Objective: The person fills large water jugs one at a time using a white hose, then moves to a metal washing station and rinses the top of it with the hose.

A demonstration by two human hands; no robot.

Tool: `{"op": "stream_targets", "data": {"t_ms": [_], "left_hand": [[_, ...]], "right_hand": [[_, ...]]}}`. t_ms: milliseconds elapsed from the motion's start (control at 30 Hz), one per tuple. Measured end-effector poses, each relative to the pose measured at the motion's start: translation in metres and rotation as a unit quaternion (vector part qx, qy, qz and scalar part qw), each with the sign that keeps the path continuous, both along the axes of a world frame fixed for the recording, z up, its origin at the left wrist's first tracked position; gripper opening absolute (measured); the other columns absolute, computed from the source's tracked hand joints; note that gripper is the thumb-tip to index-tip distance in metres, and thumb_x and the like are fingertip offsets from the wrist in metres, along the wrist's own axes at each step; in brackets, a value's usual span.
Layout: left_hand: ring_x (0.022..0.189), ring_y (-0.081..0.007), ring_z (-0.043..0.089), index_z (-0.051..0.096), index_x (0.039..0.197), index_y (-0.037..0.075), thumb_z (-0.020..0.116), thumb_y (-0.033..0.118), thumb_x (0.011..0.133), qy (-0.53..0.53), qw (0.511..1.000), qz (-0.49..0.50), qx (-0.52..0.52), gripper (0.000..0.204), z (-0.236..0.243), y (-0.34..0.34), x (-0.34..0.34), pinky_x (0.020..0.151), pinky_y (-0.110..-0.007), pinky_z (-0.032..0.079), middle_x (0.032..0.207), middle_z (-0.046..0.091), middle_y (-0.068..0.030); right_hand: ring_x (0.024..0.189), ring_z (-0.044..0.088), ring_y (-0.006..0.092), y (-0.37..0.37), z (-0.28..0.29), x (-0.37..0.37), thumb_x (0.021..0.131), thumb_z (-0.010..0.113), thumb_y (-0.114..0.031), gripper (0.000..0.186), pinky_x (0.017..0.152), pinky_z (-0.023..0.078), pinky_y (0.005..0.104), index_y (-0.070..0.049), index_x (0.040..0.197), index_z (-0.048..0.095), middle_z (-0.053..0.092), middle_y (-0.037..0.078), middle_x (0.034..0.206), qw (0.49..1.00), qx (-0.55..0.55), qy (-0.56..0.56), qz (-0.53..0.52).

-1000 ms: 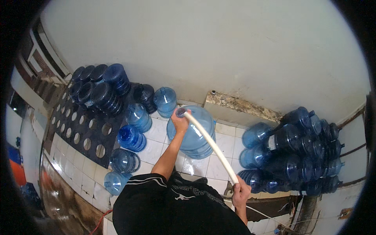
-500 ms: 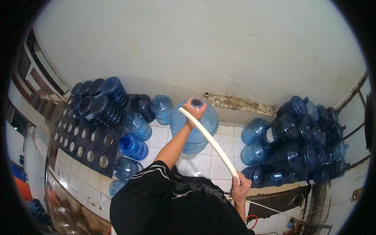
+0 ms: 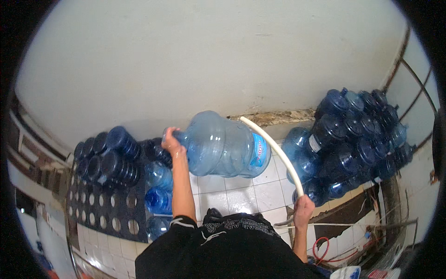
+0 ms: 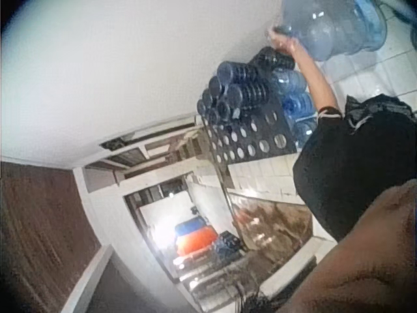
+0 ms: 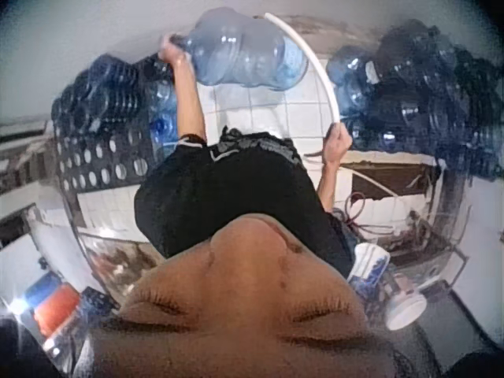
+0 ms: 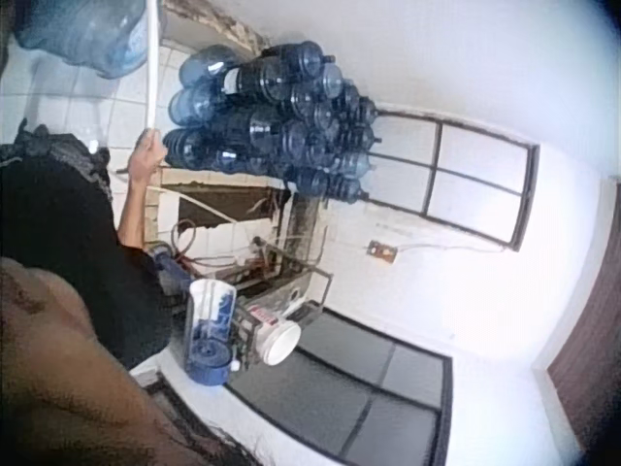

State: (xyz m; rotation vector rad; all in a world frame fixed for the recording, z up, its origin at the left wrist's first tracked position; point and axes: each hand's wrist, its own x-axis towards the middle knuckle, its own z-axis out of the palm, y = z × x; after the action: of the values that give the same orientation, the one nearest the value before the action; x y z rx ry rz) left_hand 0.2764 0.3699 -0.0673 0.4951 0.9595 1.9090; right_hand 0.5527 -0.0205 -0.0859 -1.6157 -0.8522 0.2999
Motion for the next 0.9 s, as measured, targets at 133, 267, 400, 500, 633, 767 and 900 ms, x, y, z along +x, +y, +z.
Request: {"op": "stream_targets", "data": {"t_ms": [133,267,400,500,633,767,900], "left_hand": [[0.066,-0.0194,0.056,0.055,0.07,0.004,0.056,0.006,0.071,-0.1,0.994,-0.046,0.02,0.003,0.024,-0.004,-0.019,0.063,-0.03,0.046,0.071,0.056,-0.0055],[0.067,-0.02,0.055,0.054,0.069,0.005,0.055,0.011,0.07,-0.129,0.988,-0.06,0.063,0.006,0.048,-0.004,-0.034,0.065,-0.031,0.046,0.07,0.056,-0.0067],[0.07,-0.0206,0.055,0.053,0.069,0.006,0.053,0.017,0.071,-0.13,0.984,-0.042,0.116,0.011,0.069,-0.006,-0.042,0.068,-0.033,0.046,0.071,0.056,-0.0077],[0.071,-0.0206,0.055,0.052,0.069,0.006,0.054,0.016,0.072,-0.142,0.978,-0.052,0.143,0.011,0.076,-0.003,-0.051,0.07,-0.034,0.046,0.071,0.056,-0.0077],[0.071,-0.0203,0.054,0.052,0.073,0.006,0.056,0.011,0.069,-0.154,0.971,-0.084,0.161,0.008,0.088,-0.001,-0.048,0.07,-0.033,0.046,0.072,0.055,-0.006],[0.07,-0.0197,0.054,0.052,0.076,0.006,0.057,0.008,0.067,-0.166,0.968,-0.11,0.155,0.011,0.097,-0.006,-0.04,0.071,-0.033,0.045,0.074,0.054,-0.0047],[0.069,-0.02,0.055,0.053,0.073,0.005,0.058,0.012,0.069,-0.169,0.969,-0.115,0.137,0.01,0.094,0.006,-0.041,0.068,-0.034,0.047,0.072,0.056,-0.0063]], "right_hand": [[0.041,0.032,0.0061,0.021,0.01,0.016,0.094,0.043,-0.032,0.043,0.039,0.023,0.0242,-0.007,0.058,0.04,0.035,-0.004,0.048,0.999,0.033,0.037,-0.01],[0.042,0.031,0.0052,0.013,0.003,0.029,0.093,0.044,-0.038,0.043,0.038,0.024,0.0215,-0.01,0.061,0.04,0.034,-0.005,0.05,0.984,0.073,0.159,-0.033],[0.041,0.032,0.0061,-0.014,-0.021,0.043,0.091,0.043,-0.046,0.048,0.036,0.024,0.0225,-0.009,0.06,0.038,0.032,-0.003,0.05,0.968,0.118,0.205,-0.08],[0.041,0.032,0.0064,-0.013,-0.003,0.046,0.091,0.042,-0.047,0.049,0.035,0.023,0.0226,-0.01,0.06,0.036,0.03,-0.004,0.05,0.966,0.104,0.232,-0.05],[0.039,0.029,0.0056,0.02,0.012,0.061,0.09,0.042,-0.05,0.049,0.035,0.021,0.0214,-0.013,0.06,0.034,0.029,-0.005,0.05,0.971,0.088,0.218,-0.044],[0.038,0.028,0.0046,0.066,0.03,0.07,0.09,0.042,-0.05,0.049,0.035,0.02,0.0208,-0.014,0.058,0.032,0.028,-0.006,0.05,0.975,0.079,0.208,-0.027],[0.037,0.027,0.0045,0.079,0.019,0.076,0.09,0.042,-0.05,0.049,0.033,0.02,0.021,-0.015,0.057,0.032,0.026,-0.007,0.048,0.975,0.065,0.213,-0.01]]}}
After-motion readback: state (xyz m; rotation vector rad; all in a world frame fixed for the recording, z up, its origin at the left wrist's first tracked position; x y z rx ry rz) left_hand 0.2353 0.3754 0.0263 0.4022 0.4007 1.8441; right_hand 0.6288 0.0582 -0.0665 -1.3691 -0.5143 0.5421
